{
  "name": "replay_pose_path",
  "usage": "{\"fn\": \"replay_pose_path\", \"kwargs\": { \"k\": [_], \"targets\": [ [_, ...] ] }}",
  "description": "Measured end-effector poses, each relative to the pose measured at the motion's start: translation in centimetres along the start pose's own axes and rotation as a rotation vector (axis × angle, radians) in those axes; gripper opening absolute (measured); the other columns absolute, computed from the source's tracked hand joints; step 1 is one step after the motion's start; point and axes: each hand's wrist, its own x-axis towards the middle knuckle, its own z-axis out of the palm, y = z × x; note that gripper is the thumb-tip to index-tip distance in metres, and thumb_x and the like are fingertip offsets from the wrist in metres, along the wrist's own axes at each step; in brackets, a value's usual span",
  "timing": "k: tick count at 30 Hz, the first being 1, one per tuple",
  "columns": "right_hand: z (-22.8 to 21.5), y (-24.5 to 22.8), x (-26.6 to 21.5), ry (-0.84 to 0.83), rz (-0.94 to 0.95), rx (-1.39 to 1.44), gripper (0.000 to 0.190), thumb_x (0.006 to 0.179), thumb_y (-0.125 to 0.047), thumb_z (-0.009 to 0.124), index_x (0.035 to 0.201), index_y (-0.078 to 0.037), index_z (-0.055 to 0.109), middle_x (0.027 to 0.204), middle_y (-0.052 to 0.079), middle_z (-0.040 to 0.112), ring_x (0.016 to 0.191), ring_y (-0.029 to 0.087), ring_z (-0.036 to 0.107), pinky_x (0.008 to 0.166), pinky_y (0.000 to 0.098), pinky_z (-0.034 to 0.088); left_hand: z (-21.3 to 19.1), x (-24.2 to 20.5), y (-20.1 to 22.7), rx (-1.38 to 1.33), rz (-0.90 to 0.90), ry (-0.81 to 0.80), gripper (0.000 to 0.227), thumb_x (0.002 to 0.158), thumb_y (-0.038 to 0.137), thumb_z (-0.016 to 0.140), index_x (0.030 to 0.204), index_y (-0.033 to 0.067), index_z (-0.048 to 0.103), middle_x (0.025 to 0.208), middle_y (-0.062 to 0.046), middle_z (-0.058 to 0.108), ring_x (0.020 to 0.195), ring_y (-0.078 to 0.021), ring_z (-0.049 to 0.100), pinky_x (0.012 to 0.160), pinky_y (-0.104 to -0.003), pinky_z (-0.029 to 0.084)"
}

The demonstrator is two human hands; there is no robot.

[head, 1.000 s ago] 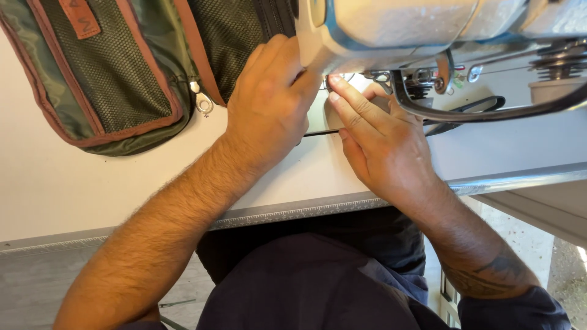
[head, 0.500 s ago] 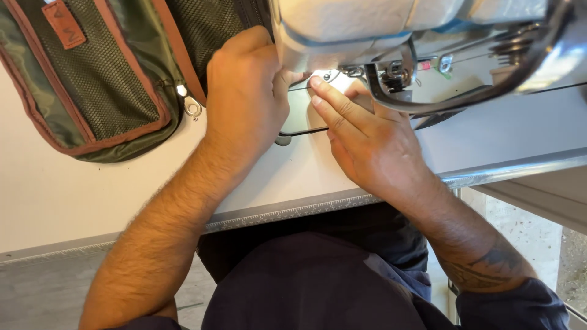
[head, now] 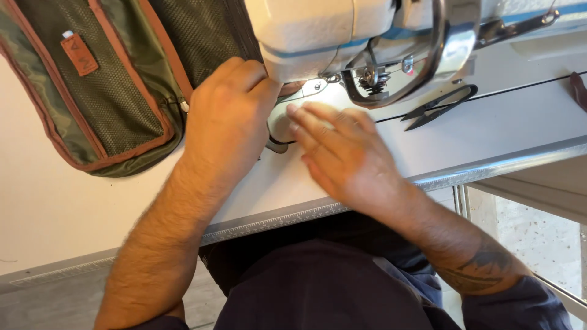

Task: Sewing components of a multi-pocket bag using an industrial sewing machine

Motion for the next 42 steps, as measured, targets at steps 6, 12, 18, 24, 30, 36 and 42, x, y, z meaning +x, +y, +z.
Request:
{"fn": "replay_pose_path", "kwargs": {
  "k": [6, 12, 18, 24, 30, 36, 42],
  "targets": [
    [2.3, -3.2, 1.3, -0.098, 0.122, -0.108, 0.061, 0.083, -0.033, 0.082, 0.131, 0.002, 0.067, 0.147, 0.022, 0.059, 0.142, 0.035, 0.051, 0.102, 0.0454, 0.044, -0.2, 0.7, 1.4, -0.031, 0.003, 0.164, 0.017, 0.102, 0.006, 0.081, 0.096, 0.0014, 0.066, 0.078, -0.007, 0.054, 0.071, -0.0271, 0.051, 0.058, -0.042, 0.044],
    [2.6, -3.3, 2.1, 0.108, 0.042, -0.01, 0.023, 0.102, -0.015, 0.07, 0.11, 0.007, 0.069, 0.122, 0.026, 0.07, 0.129, 0.043, 0.059, 0.101, 0.0526, 0.048, 0.0, 1.0, 2.2, 0.075, -0.04, 0.086, 0.035, 0.099, 0.016, 0.085, 0.084, 0.0027, 0.056, 0.077, -0.008, 0.051, 0.073, -0.0277, 0.053, 0.05, -0.044, 0.041],
    [4.8, -3.3, 1.9, 0.025, 0.121, -0.012, 0.042, 0.101, -0.032, 0.067, 0.119, 0.006, 0.071, 0.106, 0.017, 0.068, 0.134, 0.047, 0.054, 0.126, 0.0586, 0.026, -0.3, 0.4, 2.9, 0.103, -0.005, 0.143, 0.037, 0.102, 0.007, 0.079, 0.077, 0.0049, 0.052, 0.078, -0.008, 0.051, 0.071, -0.0281, 0.049, 0.052, -0.043, 0.039],
    [2.6, -5.5, 2.5, 0.099, 0.129, 0.049, 0.029, 0.1, -0.015, 0.07, 0.113, 0.011, 0.069, 0.119, 0.031, 0.07, 0.125, 0.047, 0.062, 0.109, 0.0533, 0.049, -0.3, 0.0, 2.1, 0.073, -0.036, 0.13, 0.037, 0.103, 0.014, 0.079, 0.075, 0.0055, 0.056, 0.075, -0.006, 0.052, 0.071, -0.0285, 0.052, 0.051, -0.045, 0.042],
    [4.1, -5.3, 2.5, 0.097, 0.093, 0.118, 0.028, 0.102, -0.016, 0.067, 0.112, 0.01, 0.065, 0.107, 0.025, 0.067, 0.114, 0.047, 0.062, 0.117, 0.0615, 0.037, -0.1, 0.3, 2.6, 0.086, -0.036, 0.14, 0.037, 0.099, 0.005, 0.078, 0.073, 0.0025, 0.053, 0.073, -0.008, 0.048, 0.07, -0.028, 0.048, 0.051, -0.043, 0.039],
    [1.2, -3.1, 0.8, -0.063, 0.107, 0.014, 0.039, 0.094, -0.025, 0.076, 0.119, 0.004, 0.069, 0.135, 0.017, 0.067, 0.134, 0.03, 0.058, 0.099, 0.0445, 0.046, -0.3, -0.1, 1.5, -0.031, -0.213, -0.058, 0.032, 0.106, 0.028, 0.069, 0.087, 0.003, 0.062, 0.075, -0.011, 0.053, 0.065, -0.0404, 0.055, 0.045, -0.055, 0.039],
    [0.1, -0.4, 0.4, 0.018, 0.121, -0.054, 0.04, 0.104, -0.024, 0.07, 0.13, 0.006, 0.066, 0.143, 0.018, 0.063, 0.109, 0.036, 0.063, 0.086, 0.0474, 0.051, -0.7, 0.9, 0.3, -0.231, -0.25, -0.149, 0.01, 0.089, 0.002, 0.073, 0.091, 0.0098, 0.067, 0.079, -0.007, 0.058, 0.064, -0.0349, 0.06, 0.05, -0.05, 0.046]
  ]
}}
